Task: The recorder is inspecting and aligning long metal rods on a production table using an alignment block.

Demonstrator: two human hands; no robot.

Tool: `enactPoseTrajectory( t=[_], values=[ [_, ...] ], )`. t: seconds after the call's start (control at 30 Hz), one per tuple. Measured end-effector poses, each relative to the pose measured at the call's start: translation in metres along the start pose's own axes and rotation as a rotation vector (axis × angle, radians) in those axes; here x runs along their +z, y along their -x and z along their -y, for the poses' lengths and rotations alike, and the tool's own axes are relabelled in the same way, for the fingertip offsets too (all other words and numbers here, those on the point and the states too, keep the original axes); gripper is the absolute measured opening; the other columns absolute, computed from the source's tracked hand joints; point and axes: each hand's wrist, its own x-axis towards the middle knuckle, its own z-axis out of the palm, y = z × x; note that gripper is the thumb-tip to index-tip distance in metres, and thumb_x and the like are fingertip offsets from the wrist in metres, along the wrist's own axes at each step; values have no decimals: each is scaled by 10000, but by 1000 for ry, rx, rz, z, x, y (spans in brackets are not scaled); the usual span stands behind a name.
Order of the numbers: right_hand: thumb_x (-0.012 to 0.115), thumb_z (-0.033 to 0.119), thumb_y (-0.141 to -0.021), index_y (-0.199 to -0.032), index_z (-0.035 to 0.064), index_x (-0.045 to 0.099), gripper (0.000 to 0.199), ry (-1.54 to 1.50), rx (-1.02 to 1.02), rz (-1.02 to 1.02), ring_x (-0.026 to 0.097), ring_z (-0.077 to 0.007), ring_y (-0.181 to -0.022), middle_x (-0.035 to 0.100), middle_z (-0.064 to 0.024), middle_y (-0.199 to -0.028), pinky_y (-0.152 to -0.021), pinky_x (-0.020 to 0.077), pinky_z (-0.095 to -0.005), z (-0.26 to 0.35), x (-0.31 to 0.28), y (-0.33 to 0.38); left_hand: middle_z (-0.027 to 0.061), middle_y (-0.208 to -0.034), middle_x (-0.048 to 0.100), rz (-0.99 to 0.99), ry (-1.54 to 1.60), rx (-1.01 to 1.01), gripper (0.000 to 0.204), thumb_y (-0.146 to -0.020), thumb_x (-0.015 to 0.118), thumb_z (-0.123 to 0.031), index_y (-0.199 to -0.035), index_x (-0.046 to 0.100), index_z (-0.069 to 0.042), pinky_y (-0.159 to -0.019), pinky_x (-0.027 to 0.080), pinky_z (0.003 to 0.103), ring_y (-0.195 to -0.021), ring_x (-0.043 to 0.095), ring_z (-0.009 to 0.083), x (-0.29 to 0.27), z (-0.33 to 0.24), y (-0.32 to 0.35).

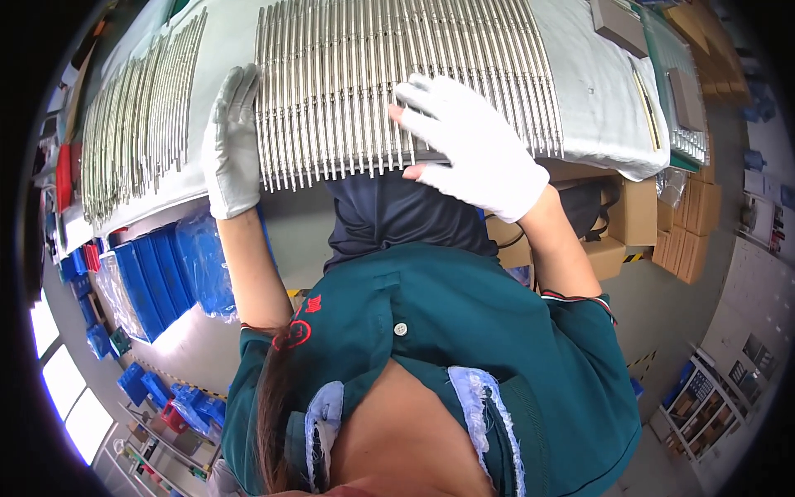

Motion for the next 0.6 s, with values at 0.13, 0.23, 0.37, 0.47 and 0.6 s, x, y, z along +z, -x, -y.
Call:
enactPoseTrajectory(
  t=[0.13, 0.23, 0.37, 0.47, 0.6],
  values=[
    [688, 283, -792, -1315, 82, 538, 580, 33, -97, -6, 439, -322, -1301, 516, -137, -1357, -1102, 329, -428, 1, 4, -5, 183, -1333, 535, 28, 20, 35, 518, -977, 502, -309, -1338, 467, 62, -1137, 283, 420, -1282, 469, 285, -5, 3, -2],
    [698, 267, -785, -1293, 72, 558, 562, 73, -34, -23, 454, -322, -1286, 518, -145, -1353, -1098, 337, -428, 2, 4, -7, 184, -1329, 540, 29, 25, 58, 487, -985, 487, -282, -1329, 476, 63, -1130, 299, 426, -1274, 480, 289, -4, 5, -1],
    [701, 299, -781, -1288, 72, 561, 573, -17, -74, -5, 453, -326, -1285, 515, -149, -1357, -1099, 331, -431, 8, 7, -12, 191, -1327, 539, 46, 27, 87, 485, -984, 484, -278, -1326, 479, 65, -1129, 302, 435, -1270, 485, 294, -4, 6, -2],
    [699, 307, -782, -1297, 72, 551, 586, 22, -120, -3, 447, -328, -1291, 513, -151, -1358, -1104, 322, -431, 10, 13, -18, 198, -1321, 543, 53, 34, 98, 494, -978, 492, -282, -1323, 480, 70, -1132, 295, 435, -1272, 480, 301, -5, 7, -3],
    [699, 305, -781, -1307, 73, 537, 597, 73, -101, 11, 441, -328, -1293, 510, -153, -1358, -1106, 318, -434, 9, 16, -21, 219, -1367, 491, 50, 96, 42, 594, -978, 484, -383, -1354, 433, 75, -1170, 234, 432, -1332, 404, 330, -8, 5, -3]
  ],
)
